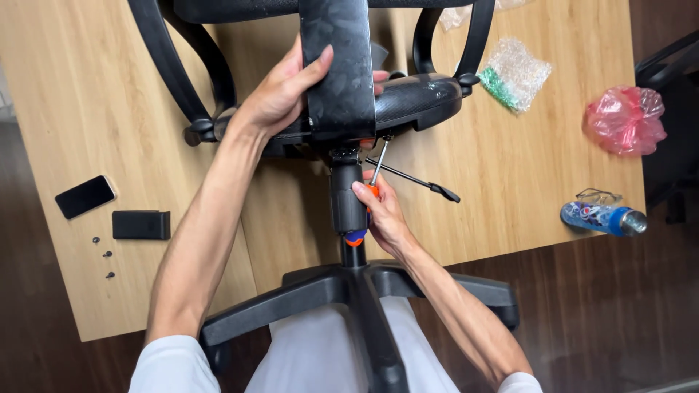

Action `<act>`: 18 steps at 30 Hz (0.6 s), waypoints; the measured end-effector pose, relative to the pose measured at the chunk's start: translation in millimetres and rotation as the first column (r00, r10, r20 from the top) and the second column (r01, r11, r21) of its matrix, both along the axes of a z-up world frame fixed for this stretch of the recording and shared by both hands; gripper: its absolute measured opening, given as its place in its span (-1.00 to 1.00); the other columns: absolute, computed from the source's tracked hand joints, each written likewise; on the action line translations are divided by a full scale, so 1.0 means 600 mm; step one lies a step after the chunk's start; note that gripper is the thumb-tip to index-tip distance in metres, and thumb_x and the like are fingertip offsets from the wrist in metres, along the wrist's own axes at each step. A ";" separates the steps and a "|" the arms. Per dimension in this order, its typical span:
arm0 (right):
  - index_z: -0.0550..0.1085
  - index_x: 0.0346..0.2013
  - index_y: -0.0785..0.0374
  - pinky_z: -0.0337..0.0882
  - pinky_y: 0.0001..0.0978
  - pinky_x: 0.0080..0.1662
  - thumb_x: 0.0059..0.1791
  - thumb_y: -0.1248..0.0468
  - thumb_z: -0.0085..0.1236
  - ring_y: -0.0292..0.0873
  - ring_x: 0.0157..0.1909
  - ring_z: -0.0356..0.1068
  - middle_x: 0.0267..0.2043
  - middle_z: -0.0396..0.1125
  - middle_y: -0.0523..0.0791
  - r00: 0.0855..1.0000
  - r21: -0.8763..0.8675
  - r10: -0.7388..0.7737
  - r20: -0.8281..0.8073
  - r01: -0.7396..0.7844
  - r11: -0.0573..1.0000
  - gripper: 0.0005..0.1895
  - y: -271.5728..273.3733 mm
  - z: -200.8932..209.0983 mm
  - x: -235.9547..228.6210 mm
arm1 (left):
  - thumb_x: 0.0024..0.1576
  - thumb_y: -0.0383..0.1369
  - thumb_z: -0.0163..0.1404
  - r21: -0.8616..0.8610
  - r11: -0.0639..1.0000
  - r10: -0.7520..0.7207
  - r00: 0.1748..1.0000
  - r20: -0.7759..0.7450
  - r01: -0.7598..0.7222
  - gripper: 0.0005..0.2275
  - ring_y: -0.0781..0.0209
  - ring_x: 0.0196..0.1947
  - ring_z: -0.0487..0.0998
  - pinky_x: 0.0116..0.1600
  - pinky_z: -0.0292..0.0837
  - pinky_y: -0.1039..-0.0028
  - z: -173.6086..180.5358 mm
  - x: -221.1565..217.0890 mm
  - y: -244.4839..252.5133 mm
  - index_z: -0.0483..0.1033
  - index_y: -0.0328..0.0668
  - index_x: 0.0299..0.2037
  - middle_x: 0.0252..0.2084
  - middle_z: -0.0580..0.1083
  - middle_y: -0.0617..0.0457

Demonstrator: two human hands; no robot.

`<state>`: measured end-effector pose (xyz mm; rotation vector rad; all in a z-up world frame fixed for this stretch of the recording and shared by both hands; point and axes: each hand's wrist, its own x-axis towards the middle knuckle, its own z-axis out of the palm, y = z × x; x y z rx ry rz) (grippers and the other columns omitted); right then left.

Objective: The person assembles an office chair on a wooden desk. They press the gas lift cylinder into the five-star base, use a screwdriver to drive screws and attach the seat mounting plate to the seat underside, then align the seat onto the cylinder and continue screwing it in place.

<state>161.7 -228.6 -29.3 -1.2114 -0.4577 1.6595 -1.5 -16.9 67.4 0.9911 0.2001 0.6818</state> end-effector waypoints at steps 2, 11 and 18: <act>0.34 0.02 0.19 0.56 -0.40 -0.24 0.07 0.19 0.16 -0.33 -0.24 0.47 -0.22 0.42 -0.15 1.000 0.004 0.009 0.009 -0.009 1.000 -0.71 0.005 0.003 0.003 | 0.38 -0.14 -0.09 0.000 1.000 -0.003 1.000 -0.019 0.003 -0.45 -0.20 0.32 0.52 0.35 0.46 0.09 -0.007 -0.007 -0.002 -0.07 -0.11 0.46 0.29 0.43 -0.27; 0.33 0.04 0.19 0.55 -0.40 -0.21 0.06 0.18 0.18 -0.31 -0.23 0.48 -0.20 0.44 -0.12 0.996 0.022 0.039 0.081 -0.041 0.999 -0.67 0.013 -0.020 0.046 | 0.34 -0.14 0.07 0.173 0.979 0.138 0.979 -0.150 -0.112 -0.42 0.13 0.26 0.52 0.35 0.45 0.30 -0.064 -0.003 0.003 0.12 -0.28 0.42 0.23 0.47 -0.13; 0.34 0.05 0.25 0.55 -0.40 -0.19 0.09 0.17 0.19 -0.30 -0.24 0.48 -0.20 0.43 -0.10 0.997 0.078 0.065 0.051 -0.069 0.995 -0.67 0.013 -0.025 0.064 | 0.26 -0.19 0.11 0.236 0.972 0.129 0.882 -0.454 -0.021 -0.69 0.43 -0.22 0.59 -0.08 0.55 0.53 -0.024 -0.001 -0.021 0.59 -0.39 -0.08 -0.20 0.61 0.10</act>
